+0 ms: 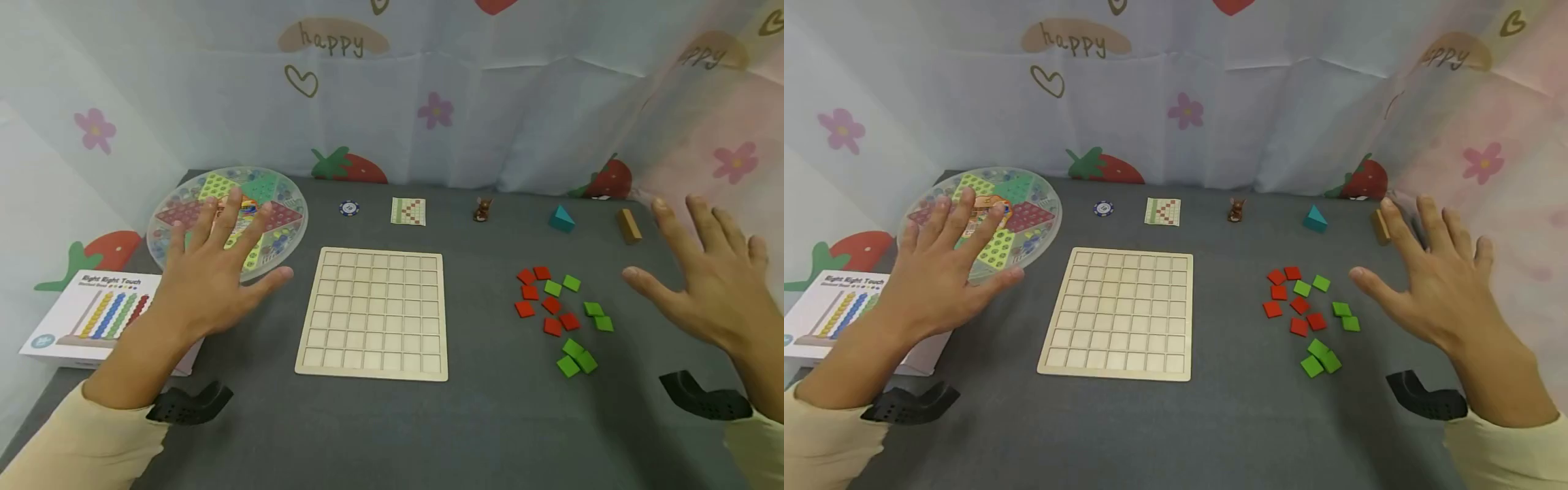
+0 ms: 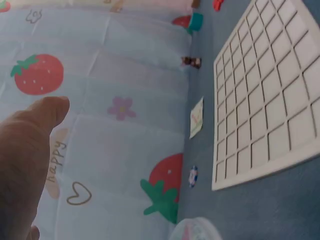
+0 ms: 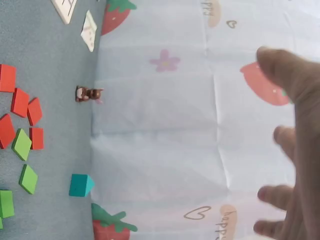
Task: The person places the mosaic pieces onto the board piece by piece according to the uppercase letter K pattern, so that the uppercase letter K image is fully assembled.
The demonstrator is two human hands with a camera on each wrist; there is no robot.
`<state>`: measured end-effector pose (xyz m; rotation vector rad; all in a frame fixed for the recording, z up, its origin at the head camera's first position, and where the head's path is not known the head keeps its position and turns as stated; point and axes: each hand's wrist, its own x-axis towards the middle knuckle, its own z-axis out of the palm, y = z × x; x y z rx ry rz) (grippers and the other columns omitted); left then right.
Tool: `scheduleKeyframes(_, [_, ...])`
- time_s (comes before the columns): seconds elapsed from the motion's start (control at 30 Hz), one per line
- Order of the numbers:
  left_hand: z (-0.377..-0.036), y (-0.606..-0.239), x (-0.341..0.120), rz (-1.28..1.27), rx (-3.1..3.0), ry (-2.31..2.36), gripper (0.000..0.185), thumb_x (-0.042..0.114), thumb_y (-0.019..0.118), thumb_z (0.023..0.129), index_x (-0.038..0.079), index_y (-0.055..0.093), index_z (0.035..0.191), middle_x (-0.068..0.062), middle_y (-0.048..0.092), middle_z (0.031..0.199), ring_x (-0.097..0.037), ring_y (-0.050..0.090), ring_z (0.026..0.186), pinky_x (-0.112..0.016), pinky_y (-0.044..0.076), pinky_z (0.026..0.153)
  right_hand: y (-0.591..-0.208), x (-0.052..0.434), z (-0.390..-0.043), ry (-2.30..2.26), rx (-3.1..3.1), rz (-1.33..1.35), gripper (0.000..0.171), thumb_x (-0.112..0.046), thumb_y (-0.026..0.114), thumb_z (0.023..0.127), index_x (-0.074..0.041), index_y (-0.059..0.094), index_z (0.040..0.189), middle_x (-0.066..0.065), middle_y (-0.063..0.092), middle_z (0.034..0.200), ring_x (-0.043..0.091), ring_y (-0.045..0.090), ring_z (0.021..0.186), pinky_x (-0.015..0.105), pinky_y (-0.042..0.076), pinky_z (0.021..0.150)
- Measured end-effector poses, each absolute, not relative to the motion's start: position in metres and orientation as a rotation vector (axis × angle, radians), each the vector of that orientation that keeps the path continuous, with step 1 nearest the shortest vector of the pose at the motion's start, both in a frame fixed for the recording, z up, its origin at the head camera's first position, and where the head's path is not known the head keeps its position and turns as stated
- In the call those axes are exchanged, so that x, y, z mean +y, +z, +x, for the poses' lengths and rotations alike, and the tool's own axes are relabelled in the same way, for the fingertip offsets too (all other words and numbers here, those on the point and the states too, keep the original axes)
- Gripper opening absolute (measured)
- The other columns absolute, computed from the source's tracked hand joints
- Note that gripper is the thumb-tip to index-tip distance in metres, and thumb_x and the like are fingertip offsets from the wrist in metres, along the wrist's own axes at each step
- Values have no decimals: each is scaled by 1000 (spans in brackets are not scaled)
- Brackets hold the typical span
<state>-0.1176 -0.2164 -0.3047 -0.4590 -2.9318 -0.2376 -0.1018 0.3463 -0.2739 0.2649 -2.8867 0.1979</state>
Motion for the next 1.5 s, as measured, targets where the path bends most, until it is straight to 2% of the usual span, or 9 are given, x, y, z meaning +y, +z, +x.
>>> scheduleKeyframes(0.17, [-109, -320, -213, -605, -2824, -383, 82, 60, 50, 93, 20, 18, 157, -6, -5, 161, -30, -7, 145, -68, 1, 105, -282, 351, -102, 360, -2699, 480, 91, -70, 46, 89, -14, 19, 156, 25, 13, 156, 53, 13, 137, 68, 3, 105])
scheduleKeyframes(0.33, [-102, -344, -209, -711, -2711, -532, 78, 63, 46, 93, 20, 25, 155, -9, 6, 160, -36, 6, 144, -67, 10, 106, -293, 353, -103, 460, -2541, 613, 102, -79, 42, 83, -6, 29, 152, 29, 25, 151, 52, 24, 134, 68, 12, 105])
scheduleKeyframes(0.47, [-95, -361, -207, -739, -2678, -611, 76, 61, 49, 93, 22, 27, 155, -10, 10, 160, -38, 11, 143, -64, 16, 106, -303, 356, -103, 528, -2493, 621, 105, -80, 45, 80, -3, 33, 150, 29, 29, 149, 53, 27, 132, 67, 15, 105])
scheduleKeyframes(0.67, [-88, -381, -208, -761, -2691, -759, 75, 46, 63, 91, 21, 30, 154, -11, 13, 160, -37, 9, 144, -61, 13, 108, -319, 360, -98, 617, -2439, 580, 102, -77, 50, 81, -3, 37, 149, 26, 32, 149, 44, 25, 137, 62, 15, 108])
scheduleKeyframes(0.83, [-86, -398, -207, -777, -2678, -837, 73, 39, 67, 90, 20, 35, 152, -9, 17, 159, -35, 11, 144, -64, 15, 106, -336, 361, -96, 684, -2349, 575, 99, -73, 54, 82, 3, 41, 144, 25, 38, 146, 34, 30, 137, 52, 19, 111])
scheduleKeyframes(1.0, [-87, -414, -206, -803, -2671, -883, 72, 37, 69, 88, 17, 39, 150, -9, 21, 158, -34, 15, 143, -68, 18, 102, -352, 363, -96, 749, -2298, 573, 97, -70, 56, 83, 6, 41, 142, 22, 40, 145, 21, 32, 136, 32, 22, 110])
scheduleKeyframes(1.2, [-91, -430, -205, -842, -2689, -931, 67, 37, 70, 87, 12, 47, 145, -10, 26, 156, -40, 20, 141, -67, 18, 103, -369, 370, -100, 790, -2266, 588, 95, -67, 58, 84, 8, 42, 141, 9, 46, 142, 5, 37, 129, 20, 25, 103])
scheduleKeyframes(1.33, [-91, -436, -204, -846, -2722, -949, 65, 35, 72, 86, 13, 51, 143, -11, 30, 154, -43, 22, 139, -67, 17, 103, -376, 373, -99, 881, -2283, 529, 85, -56, 65, 86, 4, 43, 142, 7, 48, 141, 3, 40, 126, 16, 28, 95])
scheduleKeyframes(1.5, [-92, -443, -205, -856, -2762, -948, 63, 36, 73, 85, 14, 53, 141, -10, 32, 154, -43, 20, 139, -68, 15, 102, -382, 378, -99, 1024, -2346, 416, 69, -16, 71, 86, -6, 41, 147, 8, 46, 143, 4, 42, 125, 17, 29, 95])
